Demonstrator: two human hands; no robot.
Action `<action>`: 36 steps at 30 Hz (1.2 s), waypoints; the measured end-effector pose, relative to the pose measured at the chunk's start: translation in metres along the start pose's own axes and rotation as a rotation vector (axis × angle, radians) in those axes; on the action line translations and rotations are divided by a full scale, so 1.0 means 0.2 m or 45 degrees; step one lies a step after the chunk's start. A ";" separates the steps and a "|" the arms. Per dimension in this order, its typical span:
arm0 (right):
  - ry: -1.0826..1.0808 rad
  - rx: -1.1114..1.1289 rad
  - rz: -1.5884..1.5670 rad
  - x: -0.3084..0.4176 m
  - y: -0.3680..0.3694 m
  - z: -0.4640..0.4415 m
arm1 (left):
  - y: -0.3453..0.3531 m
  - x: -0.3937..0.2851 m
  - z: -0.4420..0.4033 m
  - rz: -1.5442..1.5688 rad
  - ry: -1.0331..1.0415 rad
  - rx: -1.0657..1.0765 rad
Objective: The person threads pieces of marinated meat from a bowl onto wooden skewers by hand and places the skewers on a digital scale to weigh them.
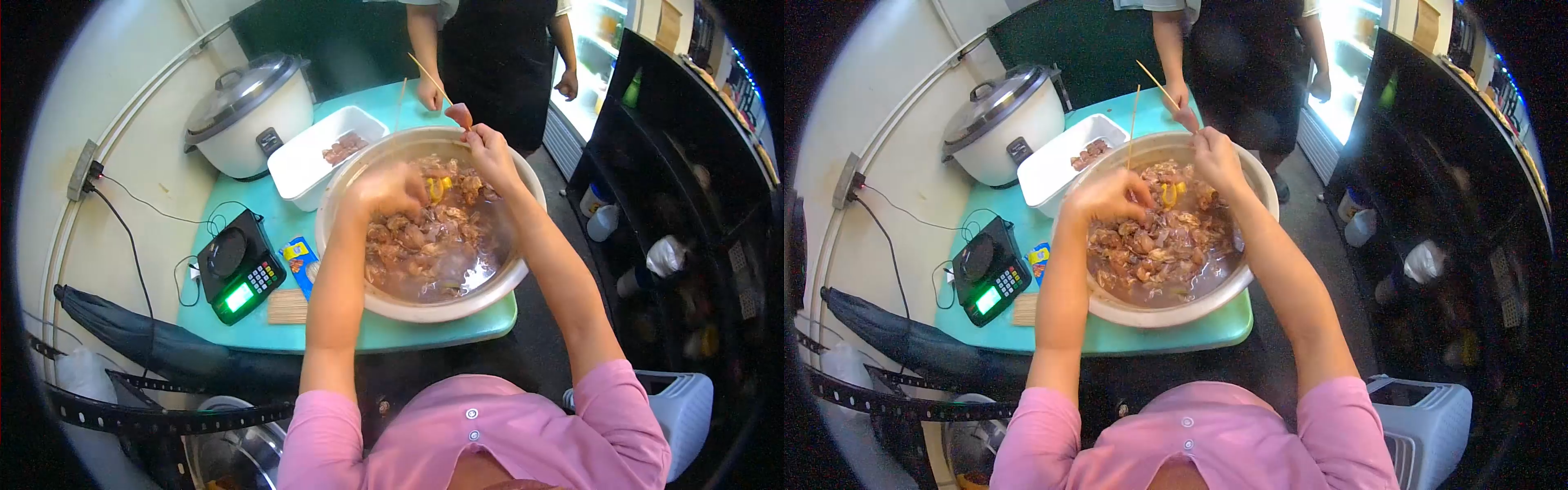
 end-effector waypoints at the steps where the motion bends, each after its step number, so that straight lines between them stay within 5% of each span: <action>1: 0.005 -0.003 0.049 -0.01 0.00 0.00 | 0.05 -0.03 0.02 0.002 -0.009 0.002; 4: -0.066 0.006 -0.041 0.02 0.00 0.02 | 0.19 -0.07 0.05 -0.166 -0.219 0.156; 6: -0.082 -0.006 -0.078 0.02 0.00 0.02 | 0.25 -0.02 0.05 -0.447 -0.127 -0.058; 8: -0.119 0.004 -0.074 0.01 0.00 0.02 | 0.22 0.04 0.00 -0.270 -0.230 0.078; 11: -0.099 0.029 -0.076 -0.01 0.01 0.01 | 0.18 0.13 0.01 0.453 0.138 -0.132; 17: -0.077 0.148 -0.061 0.03 0.01 0.03 | 0.20 0.25 0.02 1.341 -0.042 -0.057; 21: -0.079 0.235 0.010 0.08 -0.01 0.05 | 0.16 0.18 0.05 1.406 -0.193 -0.184; 23: -0.130 0.240 0.036 0.04 0.01 0.05 | 0.19 0.25 0.02 1.352 -0.080 -0.556; 36: -0.113 0.366 0.166 0.06 0.03 0.07 | 0.15 0.33 0.03 1.621 -0.238 -0.963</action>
Point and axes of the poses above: each hand's wrist, its own z-axis away from the middle knuckle, its own y-axis out of the palm, x = y × z, the point moved 1 cm from there along -z, towards the middle knuckle, and after that the axes turned 5 degrees about x, right-handed, at the moved point
